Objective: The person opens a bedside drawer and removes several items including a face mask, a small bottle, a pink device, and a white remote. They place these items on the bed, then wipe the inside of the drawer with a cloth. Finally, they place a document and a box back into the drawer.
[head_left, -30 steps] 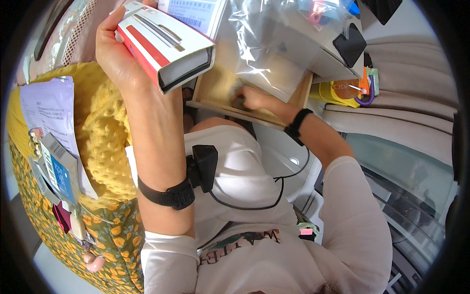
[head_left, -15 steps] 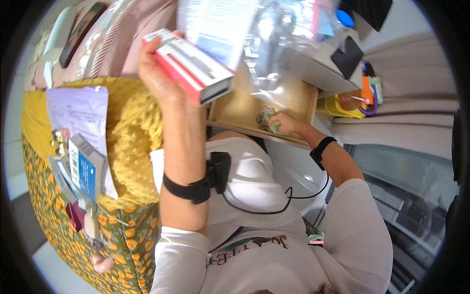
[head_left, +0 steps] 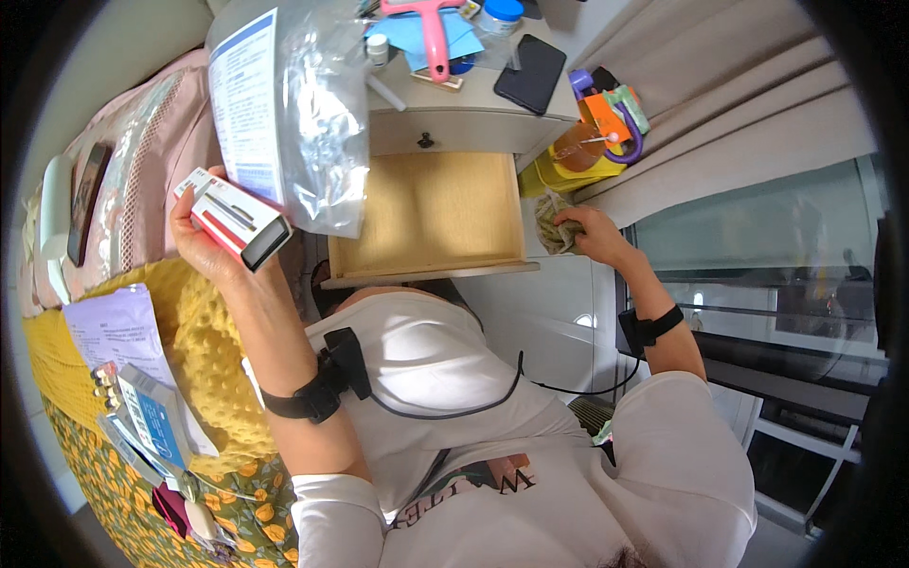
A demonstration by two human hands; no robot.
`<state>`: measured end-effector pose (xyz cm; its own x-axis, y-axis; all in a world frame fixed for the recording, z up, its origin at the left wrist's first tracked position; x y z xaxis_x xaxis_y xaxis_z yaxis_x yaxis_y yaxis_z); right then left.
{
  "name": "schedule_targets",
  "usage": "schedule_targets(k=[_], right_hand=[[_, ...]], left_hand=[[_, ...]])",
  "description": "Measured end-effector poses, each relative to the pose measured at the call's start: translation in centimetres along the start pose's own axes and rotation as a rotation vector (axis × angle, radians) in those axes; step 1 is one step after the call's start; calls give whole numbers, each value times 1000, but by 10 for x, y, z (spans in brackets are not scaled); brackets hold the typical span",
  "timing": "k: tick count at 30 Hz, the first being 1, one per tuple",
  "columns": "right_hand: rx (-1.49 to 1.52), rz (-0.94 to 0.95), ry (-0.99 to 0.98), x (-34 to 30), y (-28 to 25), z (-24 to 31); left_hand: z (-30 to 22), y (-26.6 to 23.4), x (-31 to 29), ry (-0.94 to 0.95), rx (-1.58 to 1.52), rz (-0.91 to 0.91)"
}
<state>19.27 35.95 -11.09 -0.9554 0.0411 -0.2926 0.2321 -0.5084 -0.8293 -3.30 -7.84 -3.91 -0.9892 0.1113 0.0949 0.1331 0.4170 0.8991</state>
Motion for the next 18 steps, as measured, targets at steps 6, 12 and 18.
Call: schedule_targets(k=[6, 12, 18], right_hand=[[148, -125, 103, -32, -8, -19], [-29, -225, 294, -41, -17, -70], [-72, -395, 448, -36, -36, -121]], left_hand=[[7, -4, 2, -26, -8, -27], [10, -4, 8, -48, 34, 11], [13, 2, 5, -79, -5, 85]])
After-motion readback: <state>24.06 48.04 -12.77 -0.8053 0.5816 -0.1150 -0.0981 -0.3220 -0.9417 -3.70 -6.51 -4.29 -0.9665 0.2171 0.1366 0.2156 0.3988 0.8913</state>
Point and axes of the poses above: each hand's wrist, its own x-axis towards the middle knuckle, its own y-axis out of the palm, z = x × y, the point moved 1 cm from there along x, towards the middle knuckle, and after that the axes turned 5 degrees about z, right-handed, at the moved point
